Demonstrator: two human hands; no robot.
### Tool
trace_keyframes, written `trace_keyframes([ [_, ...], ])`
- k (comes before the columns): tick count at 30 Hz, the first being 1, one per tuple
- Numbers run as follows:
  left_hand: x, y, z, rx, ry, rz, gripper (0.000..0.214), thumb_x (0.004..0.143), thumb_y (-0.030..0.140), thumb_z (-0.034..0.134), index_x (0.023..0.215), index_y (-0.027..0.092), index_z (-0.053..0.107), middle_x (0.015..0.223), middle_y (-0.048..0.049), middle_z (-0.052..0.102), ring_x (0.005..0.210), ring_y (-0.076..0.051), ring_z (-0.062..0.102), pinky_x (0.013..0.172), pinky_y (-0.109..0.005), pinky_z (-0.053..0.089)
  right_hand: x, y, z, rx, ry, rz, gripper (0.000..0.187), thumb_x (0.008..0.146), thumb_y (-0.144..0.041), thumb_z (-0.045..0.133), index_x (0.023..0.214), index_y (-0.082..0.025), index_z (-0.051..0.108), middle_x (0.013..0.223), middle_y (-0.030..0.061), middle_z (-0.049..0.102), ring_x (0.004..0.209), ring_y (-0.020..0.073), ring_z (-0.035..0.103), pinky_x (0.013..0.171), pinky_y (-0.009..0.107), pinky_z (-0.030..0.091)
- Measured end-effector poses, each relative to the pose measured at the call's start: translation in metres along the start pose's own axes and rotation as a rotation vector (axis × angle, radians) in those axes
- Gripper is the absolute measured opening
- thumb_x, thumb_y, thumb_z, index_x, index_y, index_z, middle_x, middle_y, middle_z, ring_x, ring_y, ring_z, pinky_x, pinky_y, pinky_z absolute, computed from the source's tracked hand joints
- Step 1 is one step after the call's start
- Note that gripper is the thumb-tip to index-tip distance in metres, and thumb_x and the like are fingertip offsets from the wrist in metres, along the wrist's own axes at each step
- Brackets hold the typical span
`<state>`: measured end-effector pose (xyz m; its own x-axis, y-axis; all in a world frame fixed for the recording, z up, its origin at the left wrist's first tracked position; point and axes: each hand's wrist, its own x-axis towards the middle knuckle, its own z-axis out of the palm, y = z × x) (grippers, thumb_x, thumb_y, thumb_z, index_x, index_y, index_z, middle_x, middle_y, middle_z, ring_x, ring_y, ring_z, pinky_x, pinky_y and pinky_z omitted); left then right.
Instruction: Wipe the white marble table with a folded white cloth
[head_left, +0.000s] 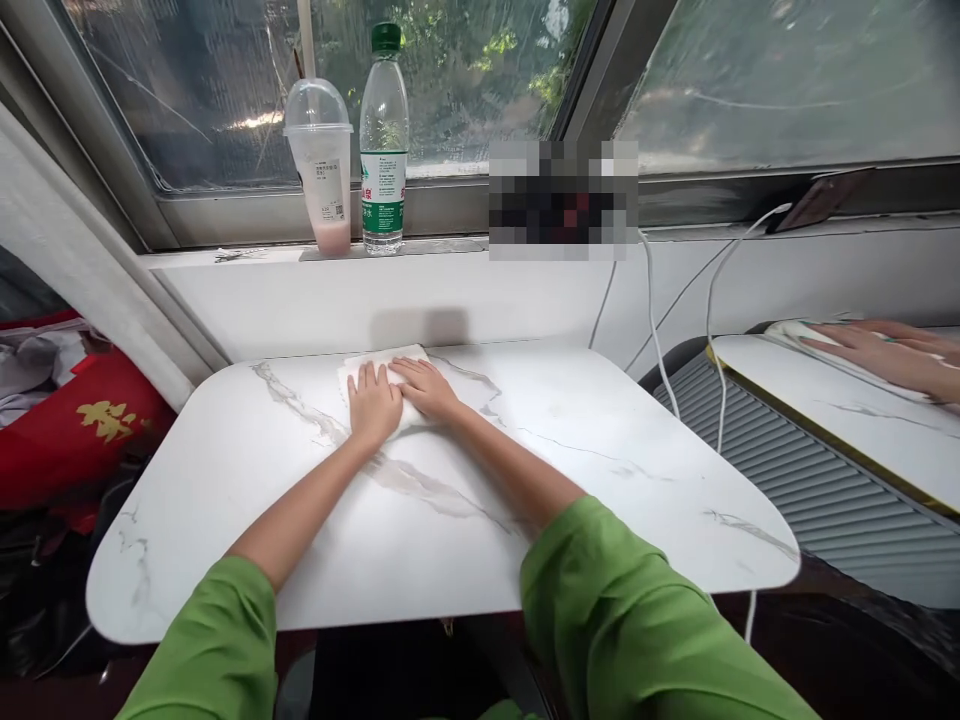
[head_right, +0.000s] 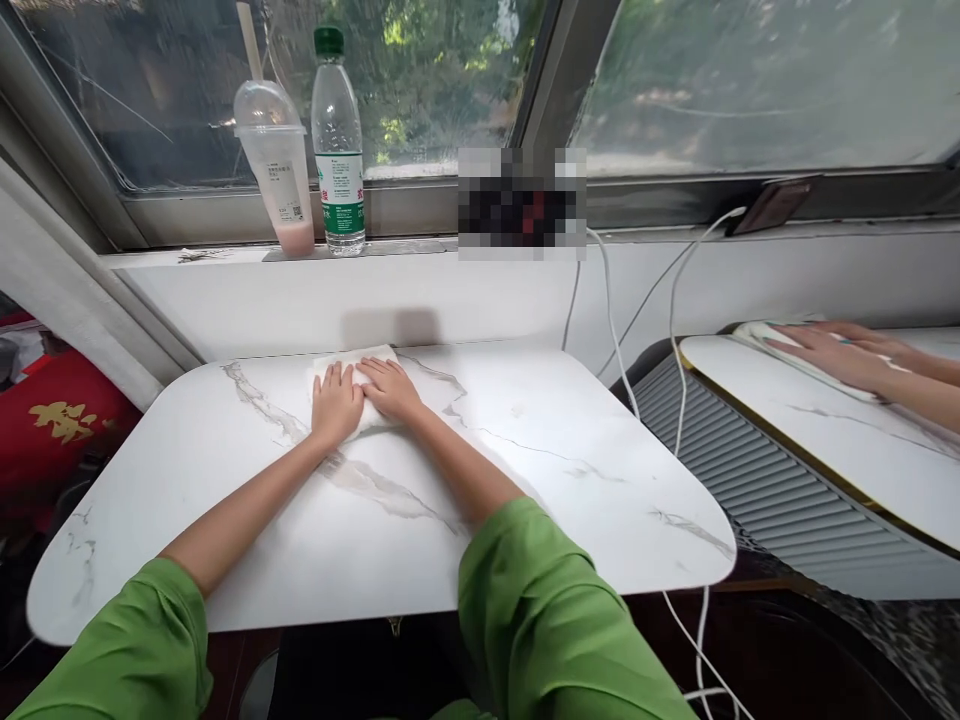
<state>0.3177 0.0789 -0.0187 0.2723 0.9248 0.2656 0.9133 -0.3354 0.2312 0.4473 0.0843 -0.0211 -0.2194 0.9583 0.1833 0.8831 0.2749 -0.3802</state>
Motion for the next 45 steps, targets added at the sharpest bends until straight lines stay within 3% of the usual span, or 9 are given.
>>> trace_keyframes([
  [6,-0.085,0.051,-0.013,-0.003,-0.108,0.139,0.053,0.095,0.025,0.032,0.144,0.005,0.037,0.152,-0.0197,0.033,0.144,-0.031,0.024,0.117,-0.053,0.017,-0.116,0.007,-0.014,-0.151,-0.028,-0.125,0.053,0.099,-0.029,0.026,0.149,-0.011,0.032,0.155,0.0111,0.031,0.144,0.0207,0.024,0.118,0.045,0.019],
  [10,-0.142,0.08,-0.025,-0.008,-0.205,0.275,0.057,0.098,0.031,0.03,0.149,0.007,0.029,0.156,-0.0184,0.025,0.146,-0.03,0.016,0.118,-0.054,0.015,-0.196,0.013,-0.019,-0.199,0.072,-0.221,0.056,0.101,-0.033,0.021,0.154,-0.016,0.013,0.156,0.0112,0.028,0.145,0.0216,0.021,0.117,0.048,0.023],
  [15,-0.171,0.099,-0.031,-0.047,-0.271,0.422,0.06,0.098,0.031,0.027,0.151,0.003,0.02,0.157,-0.0206,0.017,0.146,-0.032,0.009,0.117,-0.059,0.012,-0.239,0.017,-0.022,-0.248,0.115,-0.203,0.06,0.101,-0.031,0.022,0.154,-0.022,-0.003,0.156,0.0101,0.027,0.145,0.0225,0.022,0.115,0.049,0.026],
  [18,-0.157,0.103,-0.027,-0.045,-0.302,0.449,0.062,0.096,0.029,0.028,0.15,0.0,0.017,0.157,-0.0197,0.016,0.147,-0.032,0.008,0.116,-0.06,0.009,-0.225,0.021,-0.027,-0.253,0.012,-0.11,0.058,0.1,-0.031,0.02,0.155,-0.02,0.005,0.157,0.0106,0.027,0.145,0.0237,0.021,0.115,0.05,0.027],
  [21,-0.123,0.106,-0.015,-0.043,-0.3,0.392,0.063,0.094,0.027,0.029,0.15,0.0,0.018,0.158,-0.0181,0.017,0.147,-0.03,0.009,0.117,-0.057,0.008,-0.188,0.034,-0.035,-0.242,-0.071,-0.006,0.057,0.098,-0.029,0.022,0.154,-0.019,0.018,0.156,0.0107,0.028,0.145,0.0247,0.022,0.114,0.052,0.026],
  [29,0.011,0.104,0.025,-0.051,-0.261,0.313,0.06,0.092,0.023,0.025,0.149,0.003,0.024,0.157,-0.014,0.023,0.146,-0.024,0.018,0.119,-0.05,0.008,-0.068,0.088,-0.044,-0.222,0.013,0.079,0.057,0.09,-0.02,0.027,0.146,-0.009,0.036,0.153,0.0138,0.034,0.143,0.023,0.027,0.115,0.047,0.021],
  [33,0.057,0.103,0.037,-0.048,-0.254,0.337,0.06,0.092,0.021,0.024,0.149,0.004,0.024,0.157,-0.0135,0.026,0.145,-0.023,0.019,0.119,-0.049,0.009,-0.03,0.108,-0.047,-0.215,0.049,0.117,0.057,0.089,-0.018,0.028,0.145,-0.007,0.037,0.152,0.0143,0.037,0.141,0.0239,0.03,0.115,0.046,0.021],
  [39,0.084,0.105,0.045,-0.037,-0.226,0.333,0.06,0.091,0.022,0.025,0.149,0.006,0.025,0.155,-0.0131,0.029,0.144,-0.023,0.023,0.119,-0.048,0.011,-0.01,0.123,-0.05,-0.223,0.089,0.131,0.056,0.089,-0.016,0.028,0.143,-0.009,0.041,0.15,0.009,0.042,0.139,0.0223,0.034,0.115,0.043,0.023],
  [45,0.071,0.105,0.042,0.015,-0.257,0.335,0.06,0.093,0.023,0.023,0.151,0.005,0.021,0.157,-0.0136,0.025,0.146,-0.023,0.019,0.119,-0.048,0.008,-0.026,0.108,-0.05,-0.216,0.09,0.168,0.057,0.089,-0.016,0.027,0.144,-0.005,0.039,0.151,0.0118,0.04,0.14,0.0223,0.032,0.116,0.042,0.021],
])
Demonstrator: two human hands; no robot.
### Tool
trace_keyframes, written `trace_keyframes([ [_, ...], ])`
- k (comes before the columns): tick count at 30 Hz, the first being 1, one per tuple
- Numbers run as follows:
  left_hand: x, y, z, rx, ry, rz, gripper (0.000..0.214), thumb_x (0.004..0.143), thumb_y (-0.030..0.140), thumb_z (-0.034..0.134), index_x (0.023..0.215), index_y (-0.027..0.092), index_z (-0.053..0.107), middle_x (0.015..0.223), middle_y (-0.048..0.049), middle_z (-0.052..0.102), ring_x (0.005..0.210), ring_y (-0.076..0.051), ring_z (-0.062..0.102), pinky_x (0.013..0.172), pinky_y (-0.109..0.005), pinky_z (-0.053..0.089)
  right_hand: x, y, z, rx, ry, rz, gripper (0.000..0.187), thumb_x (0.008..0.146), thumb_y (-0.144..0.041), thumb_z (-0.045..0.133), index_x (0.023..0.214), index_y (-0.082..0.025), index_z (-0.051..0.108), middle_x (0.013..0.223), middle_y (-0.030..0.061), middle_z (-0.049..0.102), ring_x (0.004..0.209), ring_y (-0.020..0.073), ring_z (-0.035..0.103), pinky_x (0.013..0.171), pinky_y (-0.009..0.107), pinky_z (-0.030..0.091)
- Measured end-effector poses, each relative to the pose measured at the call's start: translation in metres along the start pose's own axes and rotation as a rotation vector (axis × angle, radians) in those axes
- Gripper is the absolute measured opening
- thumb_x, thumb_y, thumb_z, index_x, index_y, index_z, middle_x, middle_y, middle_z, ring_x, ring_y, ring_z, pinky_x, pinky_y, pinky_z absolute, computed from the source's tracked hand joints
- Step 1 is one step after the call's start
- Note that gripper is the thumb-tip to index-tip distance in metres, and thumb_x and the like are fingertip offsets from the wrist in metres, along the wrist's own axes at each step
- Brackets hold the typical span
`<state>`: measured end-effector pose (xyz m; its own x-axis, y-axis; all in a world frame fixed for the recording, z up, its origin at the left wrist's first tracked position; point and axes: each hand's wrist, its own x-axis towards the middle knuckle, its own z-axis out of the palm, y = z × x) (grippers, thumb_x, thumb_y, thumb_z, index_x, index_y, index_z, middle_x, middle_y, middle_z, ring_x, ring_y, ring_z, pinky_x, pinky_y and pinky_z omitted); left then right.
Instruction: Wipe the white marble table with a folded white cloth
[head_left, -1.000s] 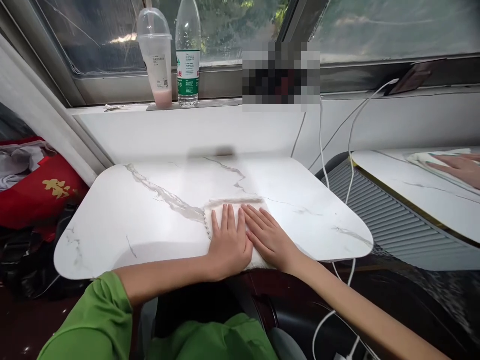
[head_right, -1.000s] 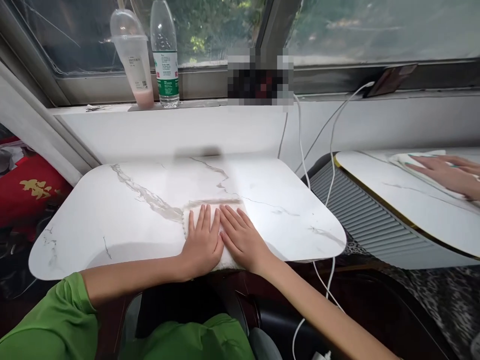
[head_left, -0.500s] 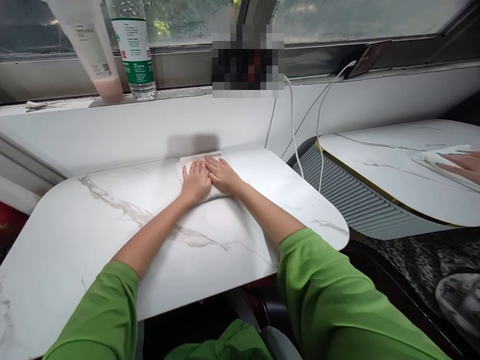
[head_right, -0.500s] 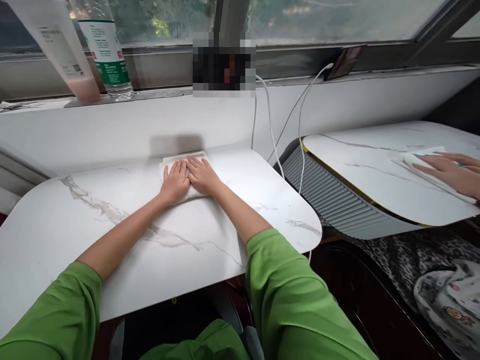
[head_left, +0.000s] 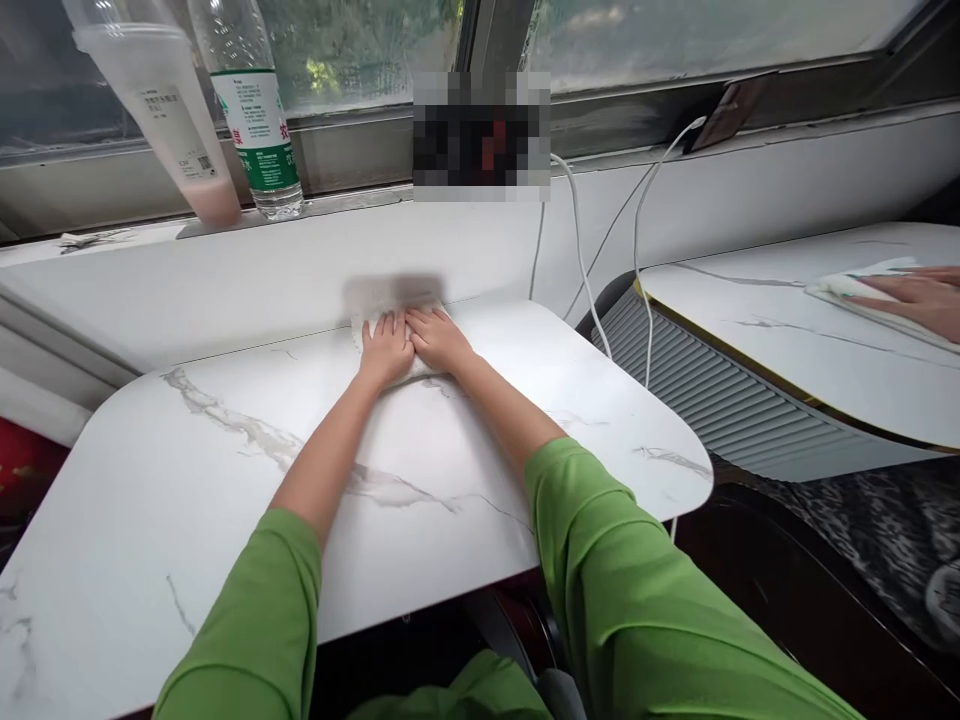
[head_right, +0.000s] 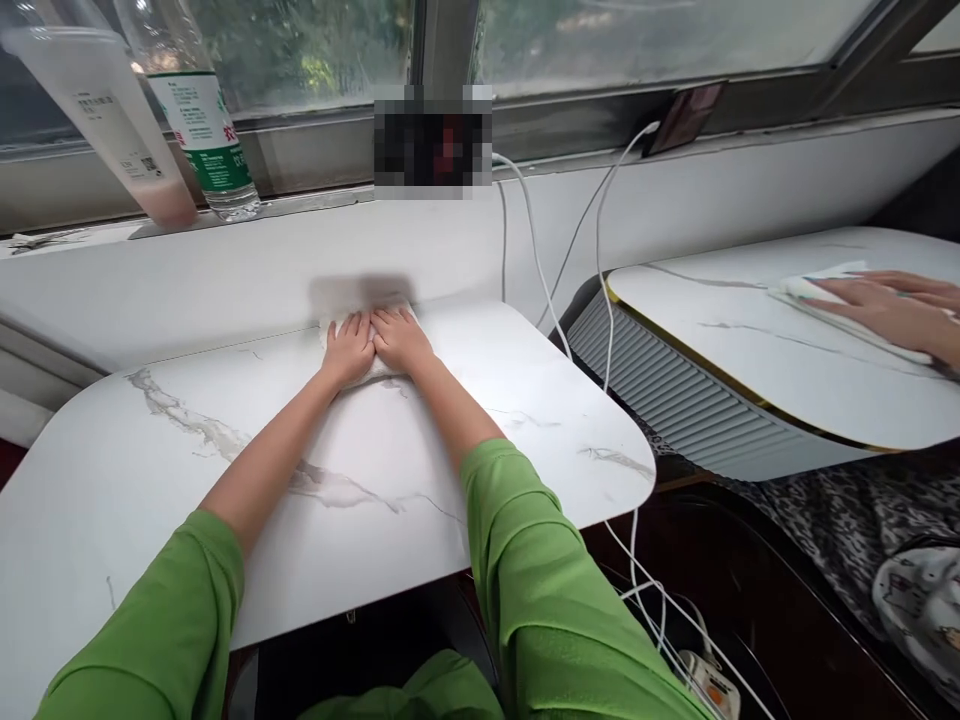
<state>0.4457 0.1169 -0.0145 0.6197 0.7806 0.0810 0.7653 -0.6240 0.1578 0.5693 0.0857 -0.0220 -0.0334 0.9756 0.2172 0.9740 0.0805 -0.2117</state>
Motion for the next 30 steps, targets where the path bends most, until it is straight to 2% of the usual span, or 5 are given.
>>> trace_keyframes([
  [6,-0.059,0.034,-0.001,0.007,-0.022,-0.01,0.058,0.095,0.026,0.023,0.15,0.007,0.023,0.158,-0.0135,0.021,0.147,-0.023,0.016,0.119,-0.05,0.008,-0.061,-0.006,-0.005,-0.031,-0.023,-0.047,0.056,0.092,-0.021,0.028,0.145,-0.009,0.038,0.153,0.0112,0.036,0.142,0.0217,0.03,0.117,0.044,0.022],
  [12,-0.127,0.103,-0.005,-0.031,-0.069,0.08,0.061,0.094,0.029,0.029,0.146,-0.002,0.029,0.154,-0.0201,0.027,0.145,-0.027,0.021,0.119,-0.047,0.012,-0.162,0.015,-0.025,0.048,0.032,-0.149,0.054,0.093,-0.025,0.029,0.144,-0.013,0.042,0.15,0.0116,0.04,0.14,0.0242,0.034,0.115,0.052,0.026],
  [19,-0.151,0.184,0.015,-0.124,0.036,0.266,0.058,0.092,0.029,0.034,0.139,-0.005,0.039,0.147,-0.0246,0.039,0.139,-0.033,0.033,0.118,-0.048,0.019,-0.26,0.061,-0.06,0.053,0.054,-0.076,0.052,0.097,-0.035,0.028,0.149,-0.029,0.031,0.151,0.0023,0.039,0.141,0.0202,0.033,0.117,0.052,0.028],
  [24,-0.127,0.207,0.029,-0.131,0.073,0.294,0.058,0.091,0.03,0.038,0.138,-0.004,0.039,0.147,-0.0258,0.039,0.14,-0.035,0.031,0.117,-0.053,0.019,-0.258,0.093,-0.066,0.032,0.027,-0.037,0.053,0.097,-0.035,0.027,0.148,-0.023,0.034,0.151,0.006,0.039,0.141,0.0212,0.032,0.116,0.052,0.026],
  [30,-0.067,0.197,0.035,-0.113,0.134,0.222,0.054,0.092,0.026,0.034,0.137,-0.003,0.041,0.146,-0.0245,0.041,0.138,-0.032,0.034,0.117,-0.051,0.018,-0.192,0.125,-0.057,0.013,0.046,-0.057,0.053,0.093,-0.029,0.028,0.145,-0.023,0.039,0.15,0.0051,0.043,0.14,0.0209,0.035,0.115,0.053,0.028],
])
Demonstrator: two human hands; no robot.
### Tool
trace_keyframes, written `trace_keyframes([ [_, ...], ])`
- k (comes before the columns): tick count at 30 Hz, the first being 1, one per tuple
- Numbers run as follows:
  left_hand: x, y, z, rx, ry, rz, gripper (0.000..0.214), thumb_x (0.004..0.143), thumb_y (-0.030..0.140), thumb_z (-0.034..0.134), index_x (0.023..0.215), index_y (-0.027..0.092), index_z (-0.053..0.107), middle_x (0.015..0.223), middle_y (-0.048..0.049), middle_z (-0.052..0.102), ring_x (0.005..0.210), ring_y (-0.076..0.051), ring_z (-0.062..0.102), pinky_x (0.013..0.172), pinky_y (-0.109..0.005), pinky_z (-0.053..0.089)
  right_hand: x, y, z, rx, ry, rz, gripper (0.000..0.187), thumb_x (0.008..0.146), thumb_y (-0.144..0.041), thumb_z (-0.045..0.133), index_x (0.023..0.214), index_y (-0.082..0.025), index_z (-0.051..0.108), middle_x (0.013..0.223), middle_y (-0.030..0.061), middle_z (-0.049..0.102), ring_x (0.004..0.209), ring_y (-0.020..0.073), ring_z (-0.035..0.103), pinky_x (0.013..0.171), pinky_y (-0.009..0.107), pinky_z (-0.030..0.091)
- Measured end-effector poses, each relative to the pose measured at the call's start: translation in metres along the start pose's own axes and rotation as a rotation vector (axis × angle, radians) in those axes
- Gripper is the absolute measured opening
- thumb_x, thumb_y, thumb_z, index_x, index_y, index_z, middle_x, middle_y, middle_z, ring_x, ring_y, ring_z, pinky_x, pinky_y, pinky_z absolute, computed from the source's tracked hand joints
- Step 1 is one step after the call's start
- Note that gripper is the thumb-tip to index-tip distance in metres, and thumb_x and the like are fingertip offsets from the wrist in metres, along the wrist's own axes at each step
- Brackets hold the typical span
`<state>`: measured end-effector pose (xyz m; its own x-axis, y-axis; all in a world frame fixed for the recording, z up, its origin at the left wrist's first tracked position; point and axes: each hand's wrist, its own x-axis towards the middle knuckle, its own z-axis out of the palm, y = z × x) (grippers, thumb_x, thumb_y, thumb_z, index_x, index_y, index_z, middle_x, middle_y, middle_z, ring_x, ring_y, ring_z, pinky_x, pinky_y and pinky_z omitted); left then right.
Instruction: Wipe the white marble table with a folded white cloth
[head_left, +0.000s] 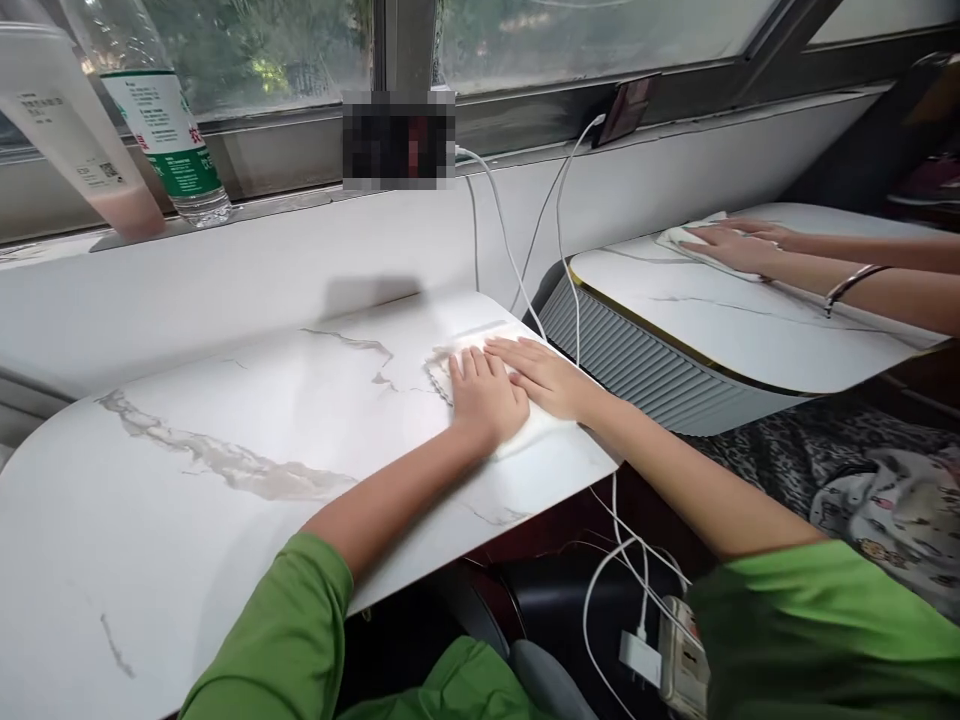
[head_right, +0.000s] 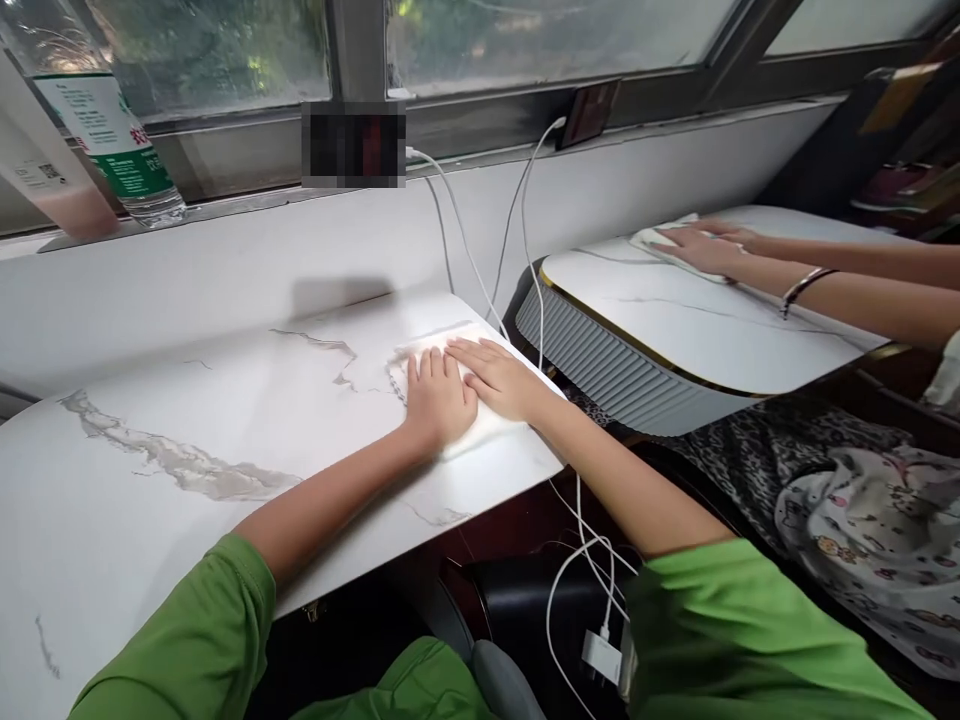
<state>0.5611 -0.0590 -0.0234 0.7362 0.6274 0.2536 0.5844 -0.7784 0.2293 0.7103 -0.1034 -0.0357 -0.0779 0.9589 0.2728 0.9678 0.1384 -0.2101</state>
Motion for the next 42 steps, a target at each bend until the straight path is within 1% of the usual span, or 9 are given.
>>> trace_keyframes([
  [3,0.034,-0.024,0.003,0.022,-0.016,-0.038,0.053,0.092,0.025,0.033,0.138,-0.001,0.04,0.147,-0.0229,0.041,0.139,-0.031,0.033,0.117,-0.05,0.018,0.042,0.016,0.006,-0.002,-0.013,-0.015,0.053,0.091,-0.026,0.03,0.143,-0.021,0.042,0.148,0.0064,0.044,0.139,0.0209,0.036,0.115,0.051,0.027],
  [8,0.086,-0.068,0.003,0.058,-0.12,-0.049,0.057,0.094,0.026,0.027,0.144,-0.001,0.032,0.152,-0.0203,0.033,0.142,-0.029,0.027,0.119,-0.046,0.015,0.109,0.037,0.02,-0.05,-0.023,-0.025,0.055,0.088,-0.024,0.033,0.141,-0.012,0.045,0.147,0.0107,0.046,0.139,0.0235,0.036,0.115,0.049,0.026],
  [12,0.117,-0.095,0.006,0.059,-0.093,-0.094,0.055,0.095,0.026,0.025,0.142,0.0,0.035,0.151,-0.0181,0.036,0.14,-0.027,0.029,0.119,-0.044,0.015,0.15,0.052,0.031,-0.063,-0.028,-0.037,0.055,0.088,-0.025,0.033,0.141,-0.012,0.045,0.147,0.01,0.046,0.138,0.0236,0.037,0.114,0.046,0.027],
  [16,0.135,-0.108,0.01,0.045,-0.071,-0.092,0.051,0.094,0.025,0.028,0.137,0.003,0.041,0.146,-0.0165,0.042,0.137,-0.026,0.033,0.118,-0.042,0.016,0.17,0.06,0.035,-0.053,0.003,-0.031,0.055,0.089,-0.027,0.032,0.14,-0.011,0.046,0.144,0.0109,0.049,0.135,0.0238,0.041,0.112,0.043,0.03],
  [21,0.137,-0.109,0.012,0.02,-0.075,-0.097,0.052,0.094,0.025,0.026,0.14,0.004,0.039,0.149,-0.0153,0.038,0.14,-0.024,0.028,0.119,-0.042,0.012,0.168,0.058,0.036,-0.059,-0.005,-0.003,0.056,0.09,-0.027,0.03,0.141,-0.009,0.044,0.146,0.0117,0.046,0.138,0.0246,0.037,0.114,0.045,0.027],
  [26,0.116,-0.105,0.003,0.018,-0.129,-0.112,0.056,0.095,0.026,0.023,0.146,0.005,0.031,0.155,-0.0133,0.03,0.144,-0.023,0.022,0.12,-0.044,0.01,0.153,0.043,0.037,-0.079,-0.017,0.023,0.057,0.091,-0.029,0.031,0.144,-0.01,0.04,0.15,0.0113,0.041,0.14,0.0259,0.034,0.114,0.05,0.026],
  [31,0.074,-0.098,-0.009,0.026,-0.136,-0.097,0.057,0.095,0.028,0.025,0.148,0.005,0.029,0.156,-0.014,0.027,0.146,-0.023,0.02,0.12,-0.044,0.009,0.121,0.006,0.032,-0.087,-0.021,0.007,0.056,0.093,-0.029,0.029,0.145,-0.011,0.039,0.151,0.0121,0.039,0.141,0.0258,0.032,0.114,0.051,0.025],
  [36,0.012,-0.088,-0.024,0.037,-0.146,-0.058,0.055,0.096,0.027,0.026,0.148,0.006,0.029,0.156,-0.0135,0.027,0.146,-0.022,0.02,0.12,-0.045,0.011,0.076,-0.048,0.029,-0.123,-0.012,0.046,0.055,0.092,-0.026,0.031,0.144,-0.009,0.039,0.151,0.0134,0.039,0.141,0.0256,0.032,0.115,0.049,0.025],
  [42,-0.086,-0.079,-0.057,0.04,-0.206,0.01,0.055,0.096,0.026,0.027,0.147,0.005,0.03,0.157,-0.0142,0.026,0.146,-0.023,0.017,0.12,-0.045,0.009,0.009,-0.137,0.027,-0.126,0.007,0.089,0.055,0.093,-0.027,0.029,0.145,-0.009,0.04,0.15,0.0132,0.039,0.141,0.0249,0.032,0.116,0.048,0.024],
])
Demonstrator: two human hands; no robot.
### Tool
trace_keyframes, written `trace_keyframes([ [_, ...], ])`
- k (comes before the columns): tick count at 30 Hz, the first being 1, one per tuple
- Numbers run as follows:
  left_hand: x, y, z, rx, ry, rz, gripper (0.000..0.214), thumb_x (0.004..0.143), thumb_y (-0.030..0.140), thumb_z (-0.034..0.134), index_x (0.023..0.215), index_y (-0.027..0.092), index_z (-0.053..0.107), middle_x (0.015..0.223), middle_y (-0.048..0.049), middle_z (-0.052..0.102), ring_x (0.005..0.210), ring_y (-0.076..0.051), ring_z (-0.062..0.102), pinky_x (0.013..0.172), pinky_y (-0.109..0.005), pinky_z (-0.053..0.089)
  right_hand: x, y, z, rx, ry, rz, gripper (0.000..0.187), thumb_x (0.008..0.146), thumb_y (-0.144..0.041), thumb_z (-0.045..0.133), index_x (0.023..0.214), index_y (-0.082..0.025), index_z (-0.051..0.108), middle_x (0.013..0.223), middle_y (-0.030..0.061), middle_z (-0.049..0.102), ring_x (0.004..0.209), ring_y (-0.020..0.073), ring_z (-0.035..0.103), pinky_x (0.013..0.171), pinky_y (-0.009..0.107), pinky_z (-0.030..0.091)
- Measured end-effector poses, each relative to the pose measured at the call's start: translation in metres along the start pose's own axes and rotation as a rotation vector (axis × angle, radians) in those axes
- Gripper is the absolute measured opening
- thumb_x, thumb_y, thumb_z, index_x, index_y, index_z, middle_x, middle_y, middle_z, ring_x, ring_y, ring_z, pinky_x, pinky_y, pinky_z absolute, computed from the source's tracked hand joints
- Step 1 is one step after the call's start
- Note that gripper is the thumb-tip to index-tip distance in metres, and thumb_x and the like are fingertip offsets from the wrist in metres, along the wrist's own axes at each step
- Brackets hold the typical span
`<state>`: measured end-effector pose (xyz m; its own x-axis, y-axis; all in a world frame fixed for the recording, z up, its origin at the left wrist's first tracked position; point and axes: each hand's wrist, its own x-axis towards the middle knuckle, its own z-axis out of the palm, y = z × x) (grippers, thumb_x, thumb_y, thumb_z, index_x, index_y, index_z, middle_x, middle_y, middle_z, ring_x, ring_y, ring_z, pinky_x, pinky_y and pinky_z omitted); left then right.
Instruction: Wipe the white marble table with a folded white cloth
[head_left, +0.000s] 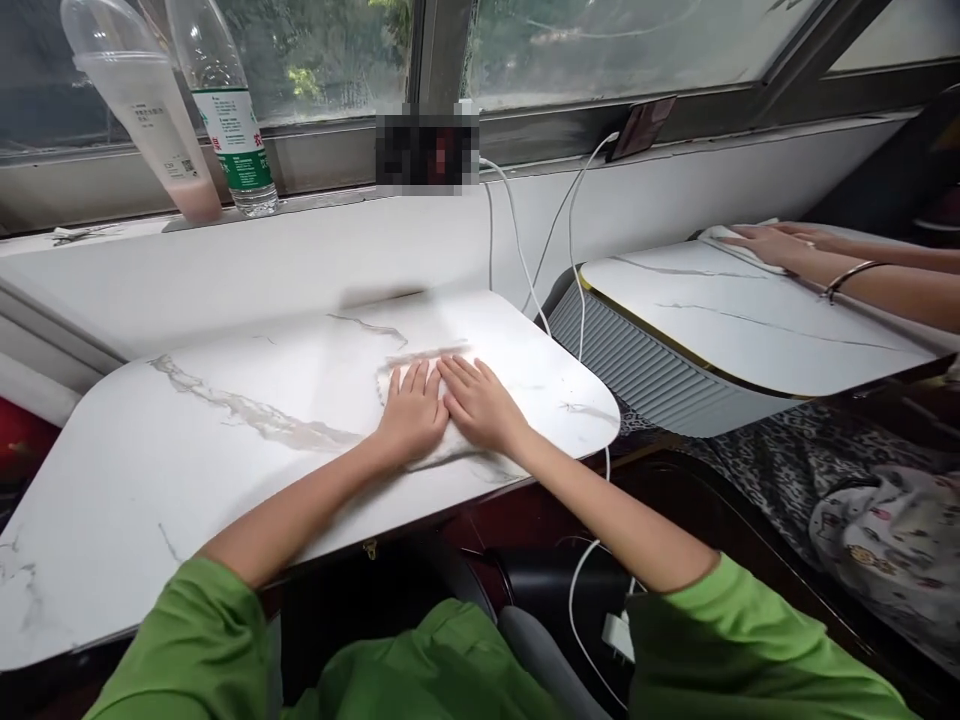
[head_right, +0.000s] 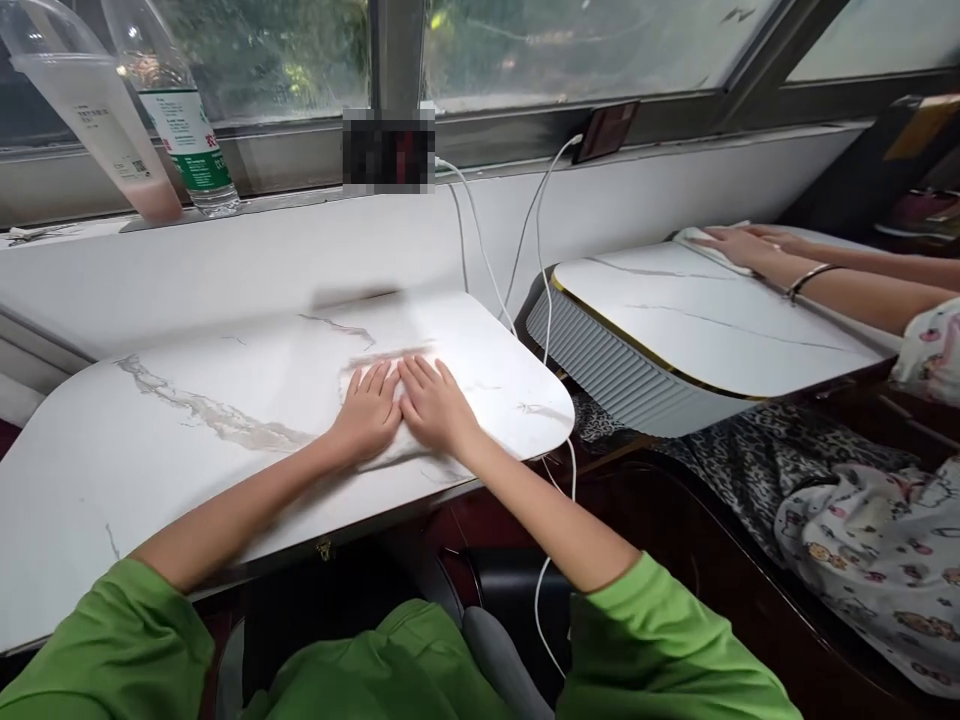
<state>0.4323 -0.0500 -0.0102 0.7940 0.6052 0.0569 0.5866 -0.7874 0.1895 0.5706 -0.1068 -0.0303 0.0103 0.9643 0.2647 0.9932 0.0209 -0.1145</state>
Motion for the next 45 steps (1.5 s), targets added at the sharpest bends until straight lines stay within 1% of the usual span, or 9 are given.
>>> trace_keyframes([
  [5,-0.065,-0.006,-0.011,-0.059,-0.048,-0.018,0.057,0.094,0.024,0.027,0.148,0.006,0.027,0.158,-0.0128,0.022,0.147,-0.021,0.013,0.12,-0.045,0.007,-0.033,-0.055,-0.008,0.014,0.004,-0.054,0.056,0.094,-0.027,0.027,0.144,-0.006,0.04,0.151,0.0136,0.038,0.142,0.0242,0.03,0.117,0.046,0.022],
  [9,-0.072,-0.021,-0.013,-0.144,-0.043,-0.116,0.059,0.092,0.023,0.027,0.149,0.008,0.025,0.158,-0.0111,0.022,0.147,-0.019,0.014,0.121,-0.043,0.009,-0.02,-0.073,-0.009,0.049,-0.034,-0.065,0.056,0.094,-0.025,0.027,0.145,-0.007,0.039,0.152,0.0116,0.036,0.142,0.0226,0.03,0.118,0.045,0.02],
  [13,-0.043,-0.051,-0.013,-0.154,0.024,-0.184,0.056,0.093,0.023,0.028,0.147,0.009,0.03,0.156,-0.011,0.027,0.146,-0.02,0.019,0.12,-0.043,0.009,0.021,-0.077,0.001,0.089,-0.075,-0.005,0.056,0.093,-0.022,0.025,0.145,-0.007,0.039,0.153,0.011,0.035,0.142,0.0216,0.03,0.118,0.044,0.019],
  [17,0.003,-0.099,-0.019,-0.199,0.076,-0.23,0.048,0.095,0.024,0.028,0.139,0.013,0.042,0.15,-0.0102,0.04,0.141,-0.02,0.032,0.119,-0.043,0.016,0.083,-0.077,0.02,0.111,-0.081,0.035,0.055,0.095,-0.023,0.024,0.145,-0.006,0.037,0.153,0.0115,0.035,0.142,0.0228,0.028,0.117,0.045,0.018],
  [22,0.056,-0.158,-0.025,-0.176,0.259,-0.157,0.04,0.094,0.019,0.03,0.124,0.012,0.055,0.133,-0.0111,0.058,0.125,-0.021,0.05,0.113,-0.04,0.029,0.159,-0.074,0.044,0.152,-0.065,0.07,0.054,0.095,-0.022,0.026,0.145,-0.006,0.036,0.153,0.013,0.036,0.143,0.023,0.027,0.117,0.046,0.014],
  [28,0.095,-0.198,-0.024,-0.147,0.323,-0.133,0.04,0.089,0.017,0.035,0.12,0.015,0.059,0.125,-0.0088,0.063,0.116,-0.024,0.055,0.103,-0.038,0.04,0.209,-0.064,0.061,0.198,0.021,0.067,0.049,0.093,-0.021,0.031,0.137,-0.007,0.045,0.146,0.0149,0.046,0.137,0.0245,0.035,0.115,0.048,0.018],
  [32,0.101,-0.204,-0.023,-0.137,0.346,-0.131,0.04,0.089,0.019,0.035,0.12,0.017,0.059,0.123,-0.0074,0.064,0.115,-0.024,0.055,0.102,-0.039,0.041,0.218,-0.059,0.064,0.224,0.05,0.049,0.045,0.092,-0.021,0.033,0.132,-0.009,0.051,0.14,0.0139,0.052,0.134,0.0242,0.039,0.114,0.048,0.019],
  [37,0.092,-0.193,-0.025,-0.093,0.284,-0.171,0.045,0.092,0.02,0.03,0.131,0.014,0.053,0.138,-0.01,0.055,0.128,-0.024,0.048,0.112,-0.043,0.03,0.208,-0.061,0.058,0.196,0.013,0.056,0.05,0.093,-0.022,0.032,0.14,-0.006,0.042,0.149,0.0133,0.042,0.139,0.0228,0.031,0.116,0.044,0.015],
  [45,0.029,-0.148,-0.025,-0.071,0.219,-0.234,0.048,0.095,0.021,0.027,0.137,0.012,0.046,0.148,-0.0105,0.044,0.138,-0.021,0.036,0.117,-0.045,0.02,0.143,-0.081,0.031,0.222,-0.11,0.036,0.054,0.096,-0.025,0.03,0.147,-0.007,0.034,0.155,0.0116,0.031,0.144,0.0204,0.023,0.119,0.04,0.01],
])
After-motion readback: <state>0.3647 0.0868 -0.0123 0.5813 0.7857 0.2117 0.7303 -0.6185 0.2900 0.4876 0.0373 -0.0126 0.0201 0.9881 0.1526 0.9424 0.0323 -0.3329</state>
